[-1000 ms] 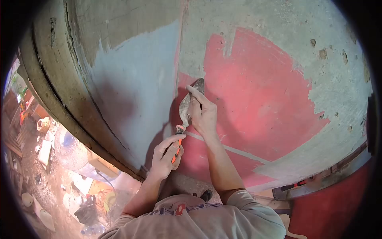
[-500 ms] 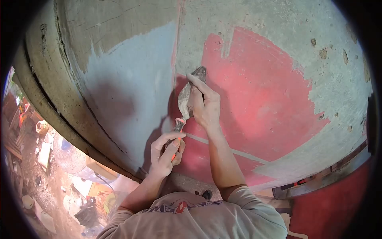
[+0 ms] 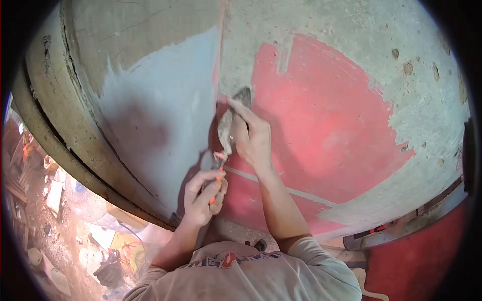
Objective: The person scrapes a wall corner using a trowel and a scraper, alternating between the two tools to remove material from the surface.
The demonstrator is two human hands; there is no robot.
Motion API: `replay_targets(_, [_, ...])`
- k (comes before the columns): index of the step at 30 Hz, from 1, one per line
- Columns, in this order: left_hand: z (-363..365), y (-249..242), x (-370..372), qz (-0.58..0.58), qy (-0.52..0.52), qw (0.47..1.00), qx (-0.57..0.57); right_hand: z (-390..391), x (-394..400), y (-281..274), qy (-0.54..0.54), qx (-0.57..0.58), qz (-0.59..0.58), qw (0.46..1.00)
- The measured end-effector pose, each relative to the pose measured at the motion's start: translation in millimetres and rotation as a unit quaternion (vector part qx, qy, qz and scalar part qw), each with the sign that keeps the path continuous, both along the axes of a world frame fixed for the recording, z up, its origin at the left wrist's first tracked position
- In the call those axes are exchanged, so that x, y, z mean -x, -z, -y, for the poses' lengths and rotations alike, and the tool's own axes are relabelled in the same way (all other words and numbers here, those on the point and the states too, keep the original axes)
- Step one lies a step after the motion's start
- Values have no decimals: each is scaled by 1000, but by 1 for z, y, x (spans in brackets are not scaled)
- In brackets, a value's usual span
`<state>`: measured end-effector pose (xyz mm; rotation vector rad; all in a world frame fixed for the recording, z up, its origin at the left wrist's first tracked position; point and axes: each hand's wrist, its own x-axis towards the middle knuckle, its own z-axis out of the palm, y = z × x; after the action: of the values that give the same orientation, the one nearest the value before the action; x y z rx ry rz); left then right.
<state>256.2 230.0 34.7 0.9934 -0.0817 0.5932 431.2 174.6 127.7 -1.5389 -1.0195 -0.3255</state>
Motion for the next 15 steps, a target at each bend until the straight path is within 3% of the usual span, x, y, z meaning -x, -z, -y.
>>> replay_targets(3, [6, 9, 4, -4, 8, 1000, 2, 3, 0, 22, -25, 4, -61, 998])
replay_targets(8, [1, -9, 1, 9, 15, 1000, 11, -4, -7, 0, -49, 13, -69, 996])
replay_targets(15, [8, 2, 2, -20, 5, 1000, -3, -1, -10, 12, -22, -14, 4, 1000])
